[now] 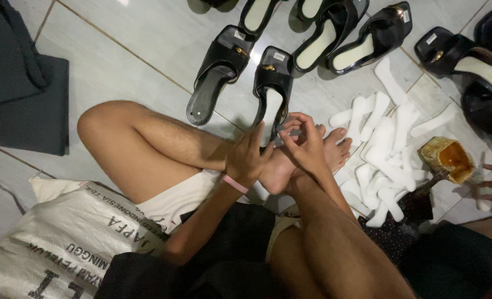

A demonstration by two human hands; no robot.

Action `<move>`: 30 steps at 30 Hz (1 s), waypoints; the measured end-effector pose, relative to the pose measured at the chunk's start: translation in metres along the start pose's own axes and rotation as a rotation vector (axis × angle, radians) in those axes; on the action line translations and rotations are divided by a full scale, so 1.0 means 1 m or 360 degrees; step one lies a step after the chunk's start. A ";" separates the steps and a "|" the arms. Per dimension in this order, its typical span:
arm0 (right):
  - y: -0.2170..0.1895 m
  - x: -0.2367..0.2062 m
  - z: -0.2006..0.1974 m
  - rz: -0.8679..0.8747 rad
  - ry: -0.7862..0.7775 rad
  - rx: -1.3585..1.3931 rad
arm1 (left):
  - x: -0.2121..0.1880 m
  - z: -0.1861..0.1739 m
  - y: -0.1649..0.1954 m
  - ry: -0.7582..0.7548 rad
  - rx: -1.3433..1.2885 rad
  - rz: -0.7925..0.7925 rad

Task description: The person sits on the floor and assembles black slide sandals by hand. They apply a brown adhesive to the sole of a slide, press it in place, and then insert a white foam insole into the shoe. The process is repeated for multiple slides.

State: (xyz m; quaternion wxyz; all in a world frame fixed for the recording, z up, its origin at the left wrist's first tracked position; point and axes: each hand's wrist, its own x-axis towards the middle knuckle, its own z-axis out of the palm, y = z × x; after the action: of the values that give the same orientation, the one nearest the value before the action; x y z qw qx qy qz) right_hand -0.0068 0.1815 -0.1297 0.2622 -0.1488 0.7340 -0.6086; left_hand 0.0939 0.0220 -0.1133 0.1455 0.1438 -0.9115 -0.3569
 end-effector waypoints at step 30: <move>-0.024 0.002 0.006 -0.0038 -0.0129 -0.0358 | 0.016 -0.025 -0.029 -0.0521 -0.0866 -0.0394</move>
State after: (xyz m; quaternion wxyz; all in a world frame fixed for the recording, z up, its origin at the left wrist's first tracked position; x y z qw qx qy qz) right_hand -0.0076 0.1700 -0.1079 0.2660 -0.2105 0.7846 -0.5190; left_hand 0.0931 -0.0196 -0.1135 -0.0140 0.1502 -0.7697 -0.6203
